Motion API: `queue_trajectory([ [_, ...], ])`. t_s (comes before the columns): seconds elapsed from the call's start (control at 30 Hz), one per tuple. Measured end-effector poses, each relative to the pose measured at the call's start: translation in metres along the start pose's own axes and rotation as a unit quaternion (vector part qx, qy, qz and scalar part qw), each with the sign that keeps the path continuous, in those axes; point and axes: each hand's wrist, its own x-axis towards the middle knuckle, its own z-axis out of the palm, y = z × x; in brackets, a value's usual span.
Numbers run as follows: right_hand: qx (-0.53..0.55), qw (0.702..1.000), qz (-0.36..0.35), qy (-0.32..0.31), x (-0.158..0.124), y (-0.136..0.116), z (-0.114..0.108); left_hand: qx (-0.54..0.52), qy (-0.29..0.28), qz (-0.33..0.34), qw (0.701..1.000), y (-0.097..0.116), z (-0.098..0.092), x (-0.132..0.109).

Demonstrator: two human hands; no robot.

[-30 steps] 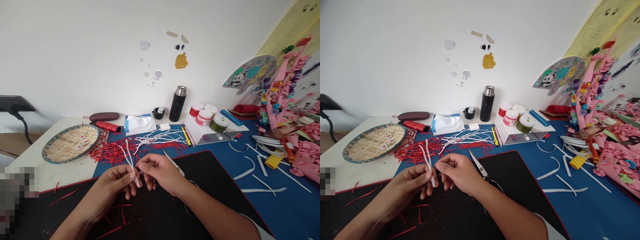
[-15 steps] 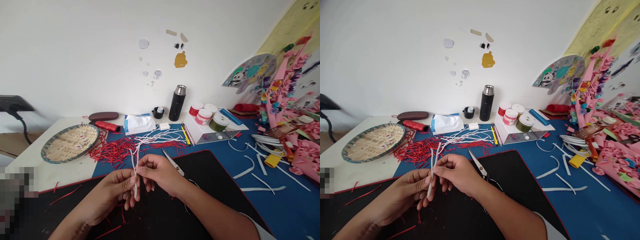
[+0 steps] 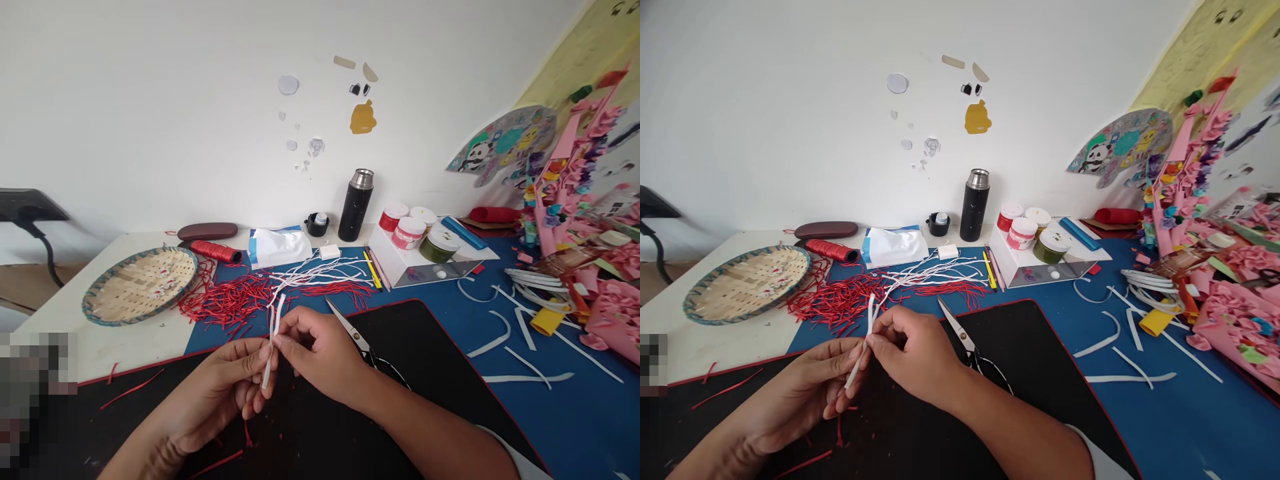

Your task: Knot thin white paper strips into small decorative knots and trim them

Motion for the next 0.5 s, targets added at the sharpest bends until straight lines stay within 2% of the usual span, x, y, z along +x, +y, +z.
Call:
queue_trajectory([
  [0.17, -0.065, 0.996, -0.061, 0.022, -0.0011, 0.0018, -0.0002, 0.0, 0.005, 0.01, 1.0, 0.002, 0.0022, -0.0001],
  [0.27, -0.081, 0.995, -0.062, 0.015, -0.0016, 0.0037, -0.0004, 0.006, 0.015, 0.026, 1.0, 0.0025, 0.0032, 0.0003],
  [0.33, -0.055, 0.998, -0.039, -0.001, -0.0016, 0.0049, -0.0004, 0.013, 0.023, 0.045, 0.999, 0.0025, 0.0037, 0.001],
  [0.5, 0.109, 0.993, 0.017, -0.047, 0.0011, 0.0037, -0.0004, 0.088, 0.036, 0.106, 0.99, 0.0034, 0.0061, 0.0032],
])
